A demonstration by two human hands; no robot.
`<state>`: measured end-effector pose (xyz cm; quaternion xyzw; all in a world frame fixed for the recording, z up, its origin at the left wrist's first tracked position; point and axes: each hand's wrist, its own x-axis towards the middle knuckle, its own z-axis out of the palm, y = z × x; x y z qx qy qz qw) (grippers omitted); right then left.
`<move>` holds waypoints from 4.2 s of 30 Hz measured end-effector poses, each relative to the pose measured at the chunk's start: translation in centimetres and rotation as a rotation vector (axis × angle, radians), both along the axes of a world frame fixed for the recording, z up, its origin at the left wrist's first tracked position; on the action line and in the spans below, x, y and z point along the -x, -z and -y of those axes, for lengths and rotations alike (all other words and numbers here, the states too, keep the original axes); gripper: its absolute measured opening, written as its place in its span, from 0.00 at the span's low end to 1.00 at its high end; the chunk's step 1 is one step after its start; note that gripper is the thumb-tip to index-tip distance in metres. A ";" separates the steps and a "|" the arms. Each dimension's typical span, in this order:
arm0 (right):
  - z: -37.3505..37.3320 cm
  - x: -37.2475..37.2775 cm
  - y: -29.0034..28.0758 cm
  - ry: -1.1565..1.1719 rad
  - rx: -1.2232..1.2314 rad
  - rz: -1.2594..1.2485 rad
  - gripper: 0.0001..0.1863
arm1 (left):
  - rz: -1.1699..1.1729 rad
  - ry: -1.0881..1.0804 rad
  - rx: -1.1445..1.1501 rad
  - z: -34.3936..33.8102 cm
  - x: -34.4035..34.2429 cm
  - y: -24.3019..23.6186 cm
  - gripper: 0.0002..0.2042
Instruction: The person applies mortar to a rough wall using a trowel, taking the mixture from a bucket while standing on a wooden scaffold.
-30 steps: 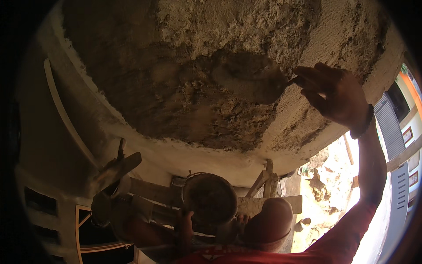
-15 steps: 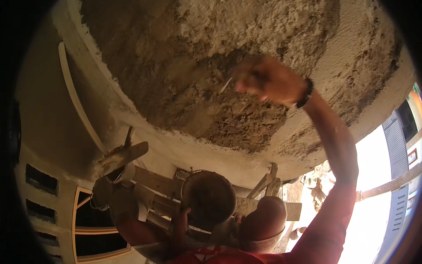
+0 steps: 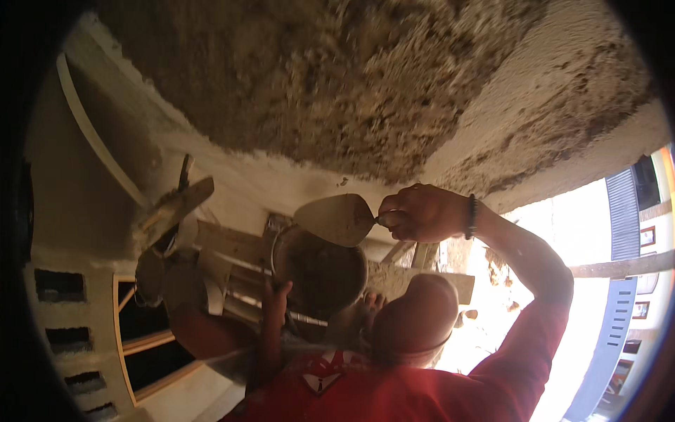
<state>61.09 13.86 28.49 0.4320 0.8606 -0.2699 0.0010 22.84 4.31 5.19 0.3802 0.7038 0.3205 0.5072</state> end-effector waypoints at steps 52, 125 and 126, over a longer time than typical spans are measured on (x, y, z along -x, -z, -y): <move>7.8 7.0 23.8 0.131 0.132 -0.135 0.20 | -0.105 0.044 -0.014 0.6 0.1 2.5 0.29; -0.9 7.0 10.8 -0.185 -0.086 0.556 0.10 | -0.176 0.142 -0.098 0.7 -0.4 1.0 0.28; -0.6 6.9 11.5 -0.146 -0.093 0.587 0.10 | -0.130 0.131 -0.060 0.4 -0.6 0.5 0.28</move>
